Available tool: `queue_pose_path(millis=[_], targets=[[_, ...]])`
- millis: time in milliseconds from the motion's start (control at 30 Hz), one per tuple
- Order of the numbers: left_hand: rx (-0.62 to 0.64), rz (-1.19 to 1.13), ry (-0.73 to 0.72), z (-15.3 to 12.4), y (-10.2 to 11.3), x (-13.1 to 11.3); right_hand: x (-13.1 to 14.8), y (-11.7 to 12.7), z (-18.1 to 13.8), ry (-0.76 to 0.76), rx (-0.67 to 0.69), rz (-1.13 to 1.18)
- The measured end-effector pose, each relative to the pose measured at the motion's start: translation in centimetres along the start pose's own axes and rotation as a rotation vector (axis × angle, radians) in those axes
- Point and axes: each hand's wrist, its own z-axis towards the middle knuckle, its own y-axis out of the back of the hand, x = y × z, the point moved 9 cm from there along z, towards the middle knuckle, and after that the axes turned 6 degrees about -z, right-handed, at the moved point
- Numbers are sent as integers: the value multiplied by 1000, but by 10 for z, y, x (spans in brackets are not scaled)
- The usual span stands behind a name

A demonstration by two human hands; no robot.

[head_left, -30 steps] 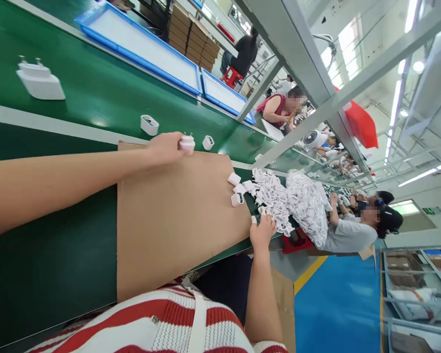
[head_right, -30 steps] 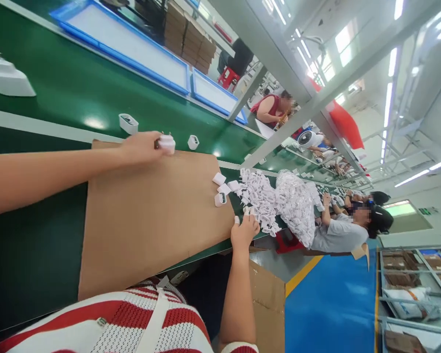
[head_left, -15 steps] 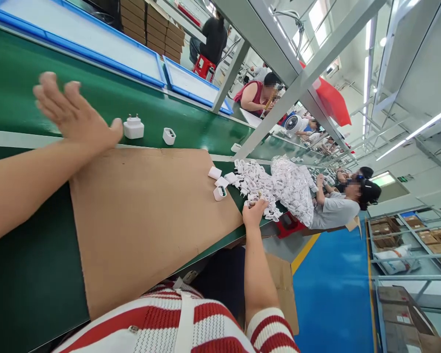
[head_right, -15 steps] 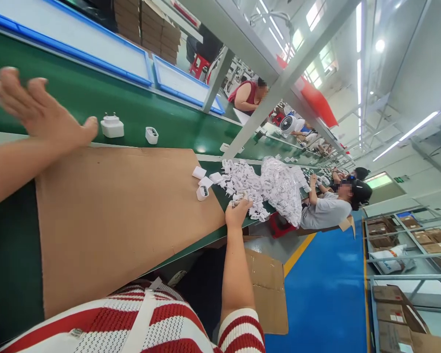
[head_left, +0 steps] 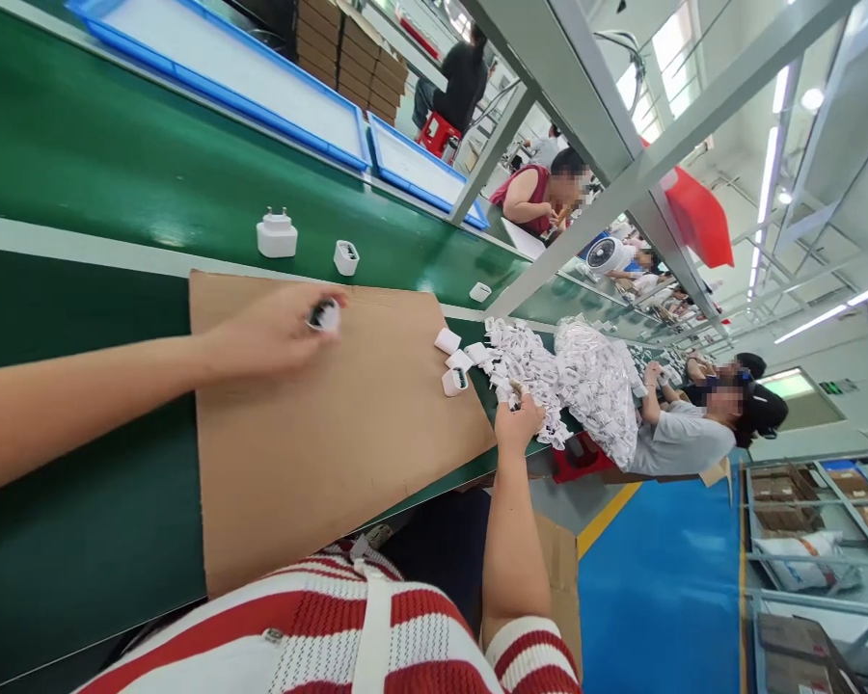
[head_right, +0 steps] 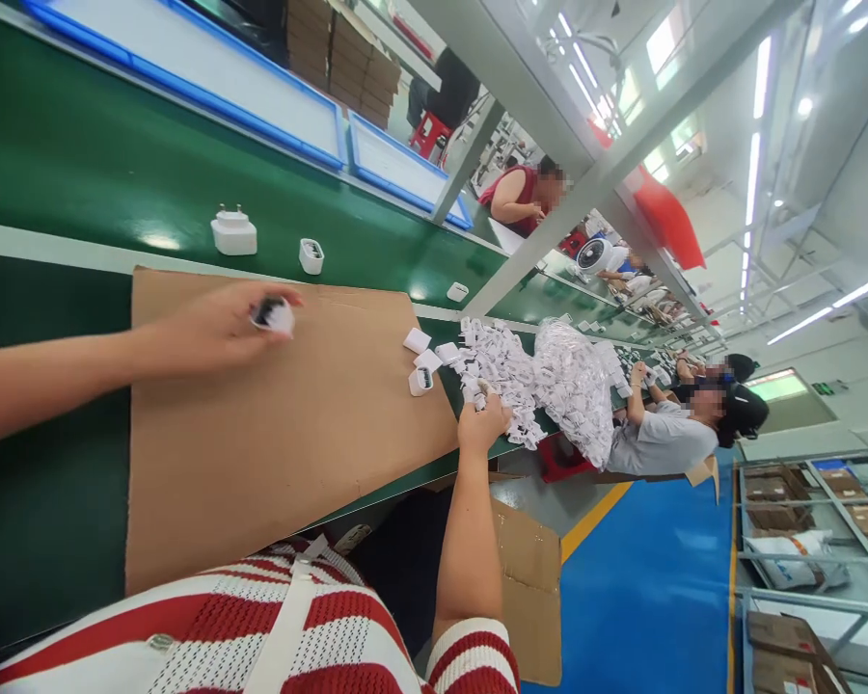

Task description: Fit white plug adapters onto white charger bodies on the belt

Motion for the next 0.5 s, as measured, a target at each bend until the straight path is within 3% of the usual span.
queue_pose_path(millis=[100,200,333,500], targets=[[226,-154,-52,-21,-48,-7,17,-7,-7,4,94,422],[350,-241,-117,-30,-73,-3,43,-14,-26,-18,285,869],[330,-318,-91,-29,-78,10,77,-22,-62,-99,540,1067],[289,-203,-114,-30,-76,5,109,-48,-87,-186,698,1086]])
